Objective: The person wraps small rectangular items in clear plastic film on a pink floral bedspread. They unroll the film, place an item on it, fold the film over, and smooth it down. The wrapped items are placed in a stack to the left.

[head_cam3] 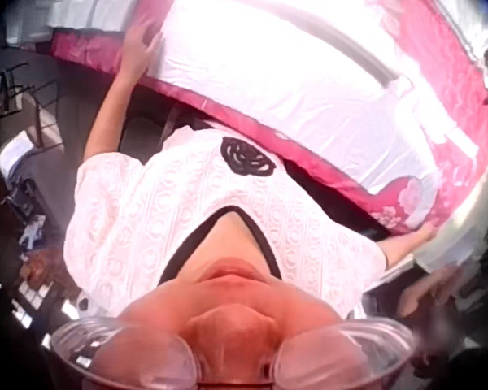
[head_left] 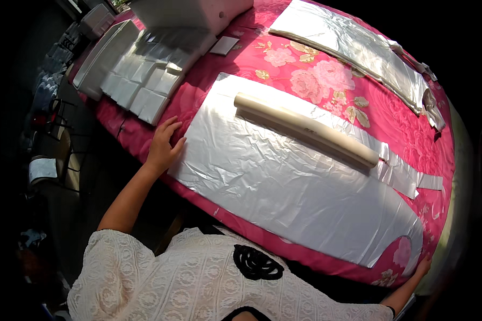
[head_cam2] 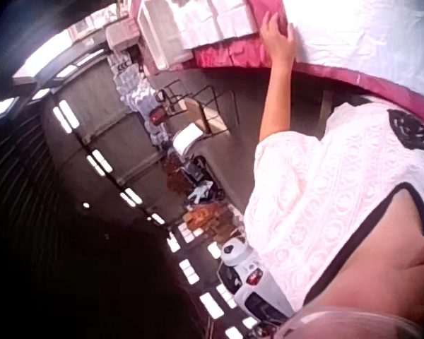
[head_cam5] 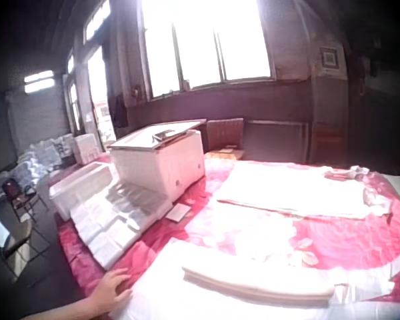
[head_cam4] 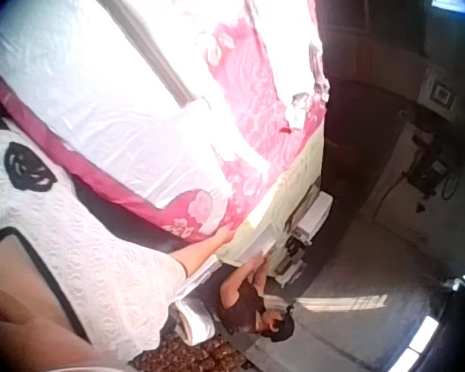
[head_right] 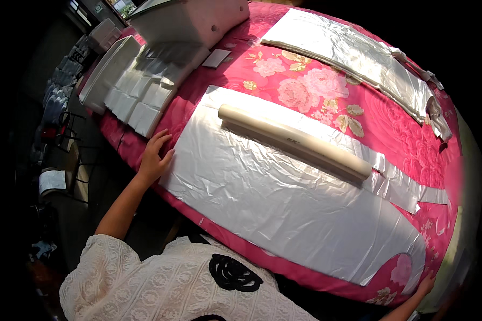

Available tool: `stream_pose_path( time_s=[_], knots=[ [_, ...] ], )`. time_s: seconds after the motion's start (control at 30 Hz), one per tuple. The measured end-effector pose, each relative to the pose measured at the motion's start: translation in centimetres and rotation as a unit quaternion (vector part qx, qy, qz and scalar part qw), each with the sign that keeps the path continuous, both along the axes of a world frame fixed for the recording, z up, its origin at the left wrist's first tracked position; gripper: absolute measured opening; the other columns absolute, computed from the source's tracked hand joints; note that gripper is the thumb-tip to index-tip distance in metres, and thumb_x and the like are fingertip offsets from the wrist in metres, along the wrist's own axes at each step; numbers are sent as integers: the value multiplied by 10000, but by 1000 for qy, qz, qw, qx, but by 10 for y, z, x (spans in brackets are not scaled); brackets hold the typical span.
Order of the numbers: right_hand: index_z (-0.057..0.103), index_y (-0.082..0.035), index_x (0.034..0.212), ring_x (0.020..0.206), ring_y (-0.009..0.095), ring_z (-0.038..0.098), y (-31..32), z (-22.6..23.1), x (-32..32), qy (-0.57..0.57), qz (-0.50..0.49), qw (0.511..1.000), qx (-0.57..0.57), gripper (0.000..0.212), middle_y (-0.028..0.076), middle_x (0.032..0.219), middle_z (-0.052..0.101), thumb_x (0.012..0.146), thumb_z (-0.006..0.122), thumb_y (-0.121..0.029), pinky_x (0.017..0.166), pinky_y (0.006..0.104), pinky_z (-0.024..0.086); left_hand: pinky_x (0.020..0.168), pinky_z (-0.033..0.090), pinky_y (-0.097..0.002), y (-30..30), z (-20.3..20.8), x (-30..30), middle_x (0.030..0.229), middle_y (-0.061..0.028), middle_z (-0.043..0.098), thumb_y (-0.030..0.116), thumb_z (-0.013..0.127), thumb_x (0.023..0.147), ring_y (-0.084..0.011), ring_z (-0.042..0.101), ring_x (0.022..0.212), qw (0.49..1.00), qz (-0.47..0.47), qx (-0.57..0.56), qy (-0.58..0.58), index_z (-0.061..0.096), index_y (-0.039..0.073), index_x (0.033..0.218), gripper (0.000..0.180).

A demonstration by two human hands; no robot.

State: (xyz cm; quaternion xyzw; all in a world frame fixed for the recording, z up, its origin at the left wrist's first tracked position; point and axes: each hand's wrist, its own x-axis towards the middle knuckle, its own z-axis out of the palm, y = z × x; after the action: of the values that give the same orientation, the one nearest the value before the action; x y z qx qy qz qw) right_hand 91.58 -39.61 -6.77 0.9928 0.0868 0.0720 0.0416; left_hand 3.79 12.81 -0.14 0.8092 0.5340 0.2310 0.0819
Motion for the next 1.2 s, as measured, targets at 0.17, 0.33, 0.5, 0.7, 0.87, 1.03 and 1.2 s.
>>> stream_pose_path(
  time_s=[0.17,0.33,0.5,0.7,0.87,1.03,1.2],
  knots=[
    [625,-31,1058,961,399,582,-30,29,35,-46,59,992,103,572,224,1033,624,832,507,-543,848,457,455,1007,351,-385,-14,-23,-17,1286,-167,488,126,645,774,-327,458,1189,1000,14,10,10,530,10,1174,431],
    [644,56,996,886,379,600,-33,0,37,1,15,991,132,512,240,957,642,806,644,-419,820,418,457,1029,319,-410,-24,-18,-13,1336,-186,427,186,611,819,-354,407,1225,999,23,41,27,472,3,1238,478],
    [617,28,1033,907,390,598,-30,0,41,-29,-6,996,82,489,233,991,632,843,578,-420,807,440,466,1070,249,-425,-26,-32,-26,1399,-224,337,264,558,860,-376,313,1298,996,66,21,51,387,-25,1304,557],
    [603,-15,1040,915,389,602,-38,3,31,-32,-19,999,25,463,210,1003,633,872,510,-436,786,463,473,1109,105,-469,-40,-42,-28,1468,-245,191,370,490,884,-371,168,1371,991,61,-27,119,219,-56,1392,717],
    [590,-50,1045,922,389,605,-39,16,13,-44,-36,996,-64,447,191,1014,633,897,454,-450,769,482,479,1113,83,-464,-41,-41,-26,1477,-242,167,378,485,881,-363,148,1379,988,73,-46,131,189,-56,1405,742],
    [578,-86,1051,928,389,608,-15,24,-19,-61,-60,973,-215,437,172,1024,633,922,397,-463,752,501,485,1113,96,-464,-38,-34,-27,1474,-235,181,351,512,868,-363,155,1376,985,73,-49,150,209,-52,1399,733],
    [604,-101,1069,978,336,583,89,72,-41,-223,49,973,-23,353,141,1036,624,932,414,-365,798,440,473,1046,295,-416,-29,-17,-15,1330,-233,427,147,608,805,-369,401,1239,997,30,-32,60,418,-47,1278,546]
  ],
)
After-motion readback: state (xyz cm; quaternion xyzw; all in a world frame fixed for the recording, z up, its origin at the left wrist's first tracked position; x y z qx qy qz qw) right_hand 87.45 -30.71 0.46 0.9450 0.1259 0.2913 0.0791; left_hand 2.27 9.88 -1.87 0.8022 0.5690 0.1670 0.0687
